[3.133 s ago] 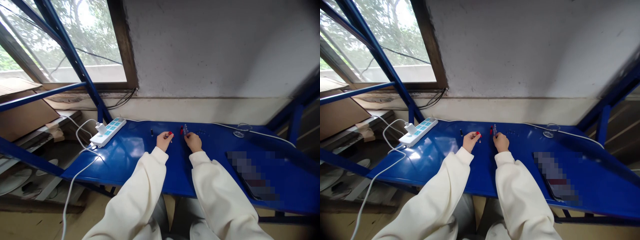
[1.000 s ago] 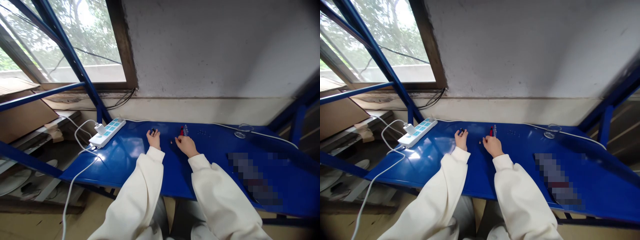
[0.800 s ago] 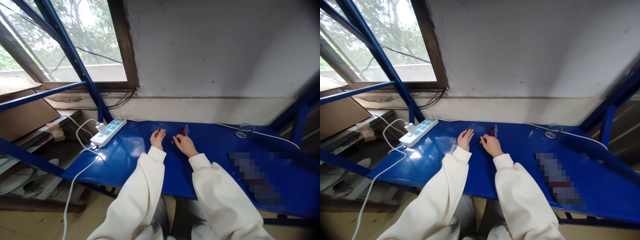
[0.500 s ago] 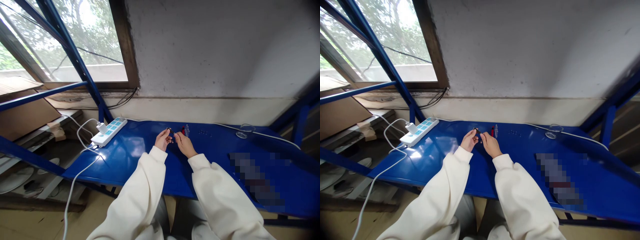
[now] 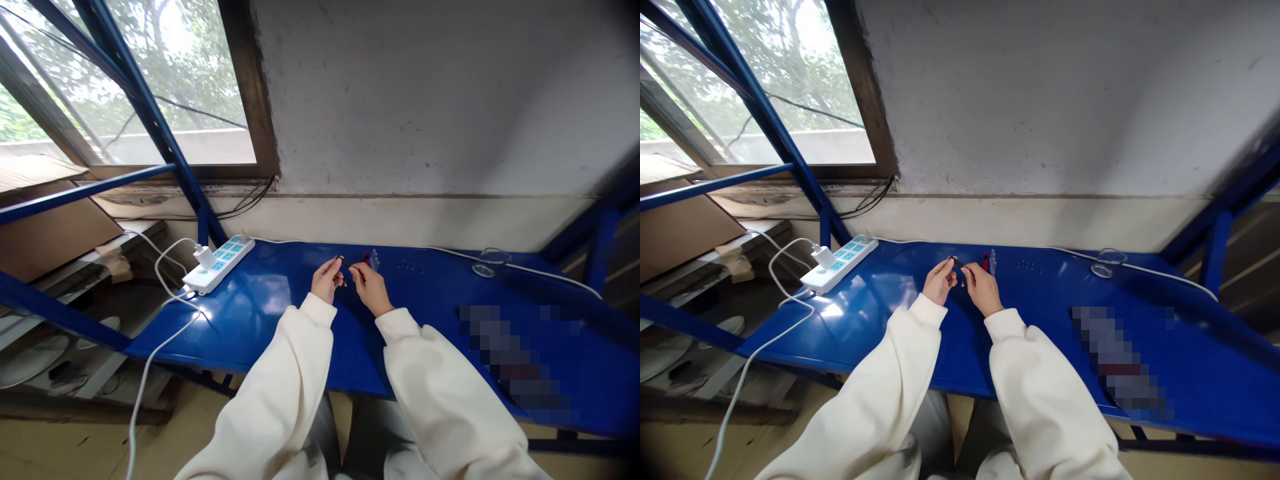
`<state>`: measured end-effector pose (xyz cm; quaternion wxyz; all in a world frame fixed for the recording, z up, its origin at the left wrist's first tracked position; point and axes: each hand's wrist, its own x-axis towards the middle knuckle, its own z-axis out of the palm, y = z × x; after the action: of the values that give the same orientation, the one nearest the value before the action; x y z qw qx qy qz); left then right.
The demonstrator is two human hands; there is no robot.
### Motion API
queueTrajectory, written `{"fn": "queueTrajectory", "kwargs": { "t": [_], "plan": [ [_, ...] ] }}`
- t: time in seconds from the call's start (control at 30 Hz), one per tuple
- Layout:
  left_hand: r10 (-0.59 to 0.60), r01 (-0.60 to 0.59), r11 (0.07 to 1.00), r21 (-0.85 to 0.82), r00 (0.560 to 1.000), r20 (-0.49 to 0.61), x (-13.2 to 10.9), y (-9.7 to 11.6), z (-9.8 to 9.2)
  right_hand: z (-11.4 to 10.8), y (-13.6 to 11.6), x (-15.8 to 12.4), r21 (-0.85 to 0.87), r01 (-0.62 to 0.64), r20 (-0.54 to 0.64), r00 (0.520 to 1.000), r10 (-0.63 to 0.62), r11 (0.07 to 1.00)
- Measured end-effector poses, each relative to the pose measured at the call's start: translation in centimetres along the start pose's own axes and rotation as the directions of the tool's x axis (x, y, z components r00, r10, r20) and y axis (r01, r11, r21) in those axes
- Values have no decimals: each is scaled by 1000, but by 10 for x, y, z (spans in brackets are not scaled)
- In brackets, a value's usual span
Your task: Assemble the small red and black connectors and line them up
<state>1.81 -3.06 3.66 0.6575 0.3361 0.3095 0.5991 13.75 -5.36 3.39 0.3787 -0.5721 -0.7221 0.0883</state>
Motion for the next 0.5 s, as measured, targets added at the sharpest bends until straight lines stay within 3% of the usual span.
{"fn": "queueTrajectory", "kwargs": {
  "t": [0.23,0.5],
  "plan": [
    [53,-48,997,54,995,-82,2,2,-1,-2,-1,1,-80,-29,-4,1000,28,996],
    [69,-69,996,59,998,1,0,4,-1,-7,-5,-1,5,-57,-15,998,57,998]
  ]
}}
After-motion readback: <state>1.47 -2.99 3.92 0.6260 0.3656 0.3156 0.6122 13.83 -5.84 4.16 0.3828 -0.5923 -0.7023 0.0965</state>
